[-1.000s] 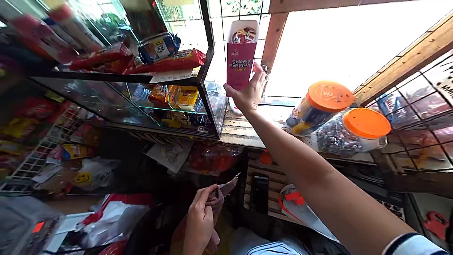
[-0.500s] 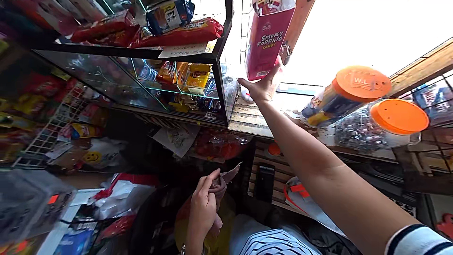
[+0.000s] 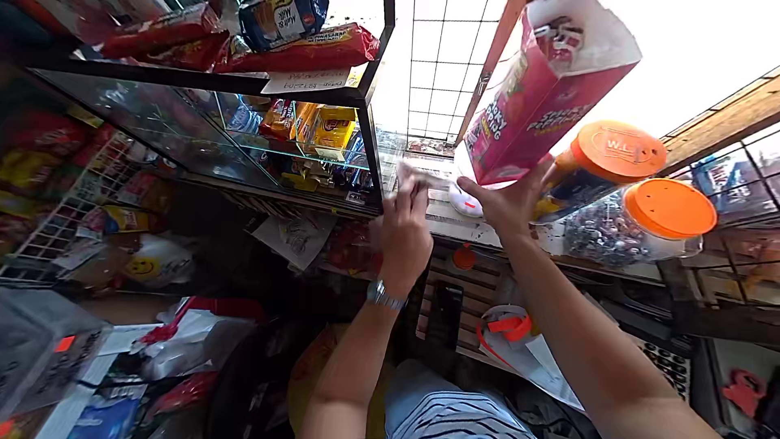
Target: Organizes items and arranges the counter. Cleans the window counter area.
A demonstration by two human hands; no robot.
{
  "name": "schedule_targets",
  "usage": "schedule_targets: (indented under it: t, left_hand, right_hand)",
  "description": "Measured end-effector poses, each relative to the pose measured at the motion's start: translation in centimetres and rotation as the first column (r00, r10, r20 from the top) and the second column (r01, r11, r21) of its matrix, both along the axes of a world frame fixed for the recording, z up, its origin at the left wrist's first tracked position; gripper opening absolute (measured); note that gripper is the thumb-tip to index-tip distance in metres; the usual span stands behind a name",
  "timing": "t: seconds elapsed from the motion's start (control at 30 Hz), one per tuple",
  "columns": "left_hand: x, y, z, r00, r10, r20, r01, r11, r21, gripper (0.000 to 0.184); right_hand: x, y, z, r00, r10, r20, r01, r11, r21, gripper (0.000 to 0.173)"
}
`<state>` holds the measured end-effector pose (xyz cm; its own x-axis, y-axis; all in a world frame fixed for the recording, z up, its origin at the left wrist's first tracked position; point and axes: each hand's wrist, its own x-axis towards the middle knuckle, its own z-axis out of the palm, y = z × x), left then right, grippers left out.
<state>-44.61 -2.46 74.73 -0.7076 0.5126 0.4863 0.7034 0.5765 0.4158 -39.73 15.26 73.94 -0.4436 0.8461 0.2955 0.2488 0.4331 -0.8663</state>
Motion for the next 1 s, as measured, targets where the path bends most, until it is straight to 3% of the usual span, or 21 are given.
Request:
schedule_targets:
  t: [0.1, 0.17, 0.27, 0.37, 0.43, 0.6, 0.7, 0.8, 0.87, 0.93, 1.0]
  left_hand:
    - [-6.3, 8.0, -1.8, 0.998, -0.053, 0.028, 0.057, 0.983, -0.173, 0.045]
    - [-9.8, 12.9, -4.1, 0.979, -0.166, 0.123, 0.189, 0.959, -0.210, 0.047]
    - [-12.6, 16.4, -6.4, 0.951, -0.208, 0.227, 0.273, 0.912, -0.306, 0.045]
    - [-13.2, 16.4, -7.3, 0.975, -0.174, 0.141, 0.209, 0.932, -0.297, 0.035]
    - [-13.5, 15.8, -7.5, 0.993, -0.061, 0.103, 0.090, 0.949, -0.303, 0.030]
    - [-13.2, 16.3, -3.9, 0.953, 0.262, 0.155, -0.143, 0.836, -0.530, 0.036]
    - [-13.8, 16.9, -3.7, 0.964, 0.212, 0.158, -0.122, 0.887, -0.445, 0.048]
    - [-14.7, 17.1, -5.6, 0.965, 0.229, 0.129, -0.135, 0.854, -0.502, 0.062]
    - [-14.1, 16.7, -4.4, 0.964, 0.236, 0.122, -0.115, 0.786, -0.607, 0.057]
    - [-13.0, 16.1, -0.6, 0.941, 0.255, 0.224, 0.001, 0.657, -0.754, 0.059]
    - [-12.3, 16.2, -0.9, 0.933, 0.299, 0.203, -0.049, 0.661, -0.748, 0.051]
  right_hand:
    - [0.4, -0.2, -0.7, 1.000, -0.025, -0.018, 0.025, 1.000, -0.016, 0.142]
    - [0.1, -0.1, -1.0, 0.999, -0.043, -0.034, 0.044, 0.999, 0.021, 0.144]
    - [-0.5, 0.4, -1.2, 0.997, -0.061, -0.049, 0.064, 0.996, 0.055, 0.143]
    - [-0.3, 0.3, -1.1, 0.997, -0.070, -0.031, 0.072, 0.996, 0.050, 0.144]
    - [-0.2, 0.1, -0.9, 0.997, -0.078, -0.006, 0.078, 0.996, 0.039, 0.144]
    - [0.0, 0.0, -0.8, 0.997, -0.074, 0.001, 0.074, 0.997, -0.003, 0.142]
    - [-0.2, 0.0, -0.7, 0.996, -0.083, 0.026, 0.083, 0.996, -0.012, 0.144]
    - [-0.3, 0.2, -0.5, 0.995, -0.081, 0.056, 0.083, 0.996, -0.022, 0.142]
    - [-0.1, 0.0, -0.4, 0.996, -0.072, 0.055, 0.074, 0.997, -0.034, 0.144]
    - [0.0, -0.1, -0.3, 0.997, -0.061, 0.050, 0.063, 0.997, -0.040, 0.144]
    - [0.0, -0.2, -0.3, 0.997, -0.056, 0.049, 0.059, 0.997, -0.048, 0.144]
